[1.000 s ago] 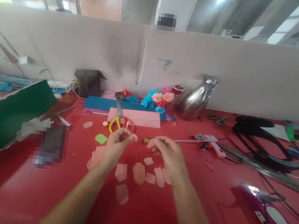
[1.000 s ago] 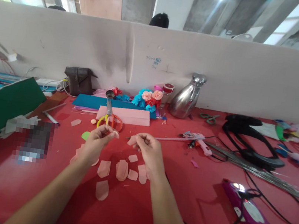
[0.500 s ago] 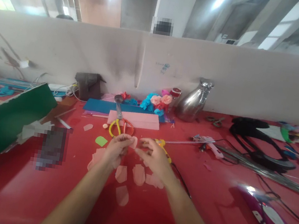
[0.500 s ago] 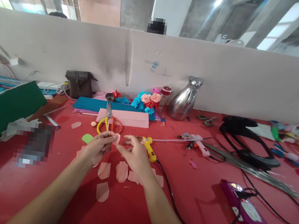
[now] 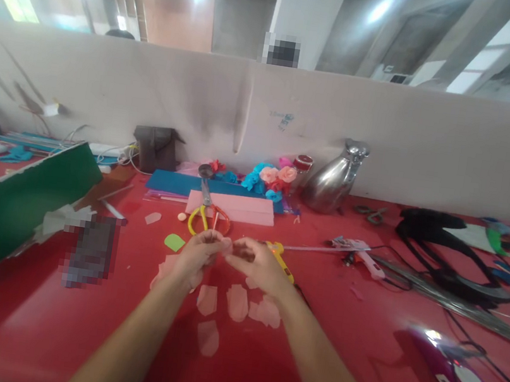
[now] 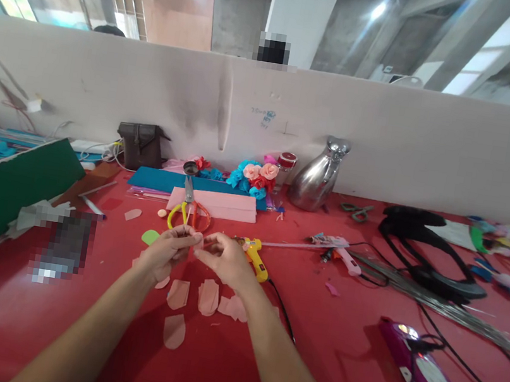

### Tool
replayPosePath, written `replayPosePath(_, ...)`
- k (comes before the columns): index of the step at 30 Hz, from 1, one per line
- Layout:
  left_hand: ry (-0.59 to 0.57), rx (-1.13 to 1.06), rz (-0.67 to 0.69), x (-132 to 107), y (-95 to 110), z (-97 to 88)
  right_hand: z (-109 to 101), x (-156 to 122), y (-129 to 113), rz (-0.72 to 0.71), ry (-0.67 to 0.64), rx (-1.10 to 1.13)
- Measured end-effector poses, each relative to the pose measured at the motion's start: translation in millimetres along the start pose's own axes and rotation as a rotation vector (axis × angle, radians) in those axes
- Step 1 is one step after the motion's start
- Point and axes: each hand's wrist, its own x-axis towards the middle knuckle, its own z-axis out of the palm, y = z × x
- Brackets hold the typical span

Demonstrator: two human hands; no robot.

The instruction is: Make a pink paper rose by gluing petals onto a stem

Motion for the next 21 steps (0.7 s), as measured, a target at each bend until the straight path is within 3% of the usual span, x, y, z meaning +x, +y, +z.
replayPosePath(8, -0.05, 0.193, -0.016, 0, 0, -1.7, 5, 0, 7, 0.023, 0.16, 0.13)
replayPosePath(11, -0.007, 0.222, 0.018, -1, 0, -0.9, 5, -3, 7, 0.018, 0.207, 0.126)
replayPosePath(16, 0.009, 0.273, 0.027, 0, -1, -0.5, 6, -4, 7, 0.022, 0.177, 0.151)
replayPosePath(19, 0.067, 0.344, 0.018, 4, -3, -4.5, -13, -4, 15, -0.021, 0.253, -0.048)
replayPosePath(21, 0.11, 0.394, 0.018, 8, -5, -8.3, -35, -5, 25, -0.024, 0.465, -0.335)
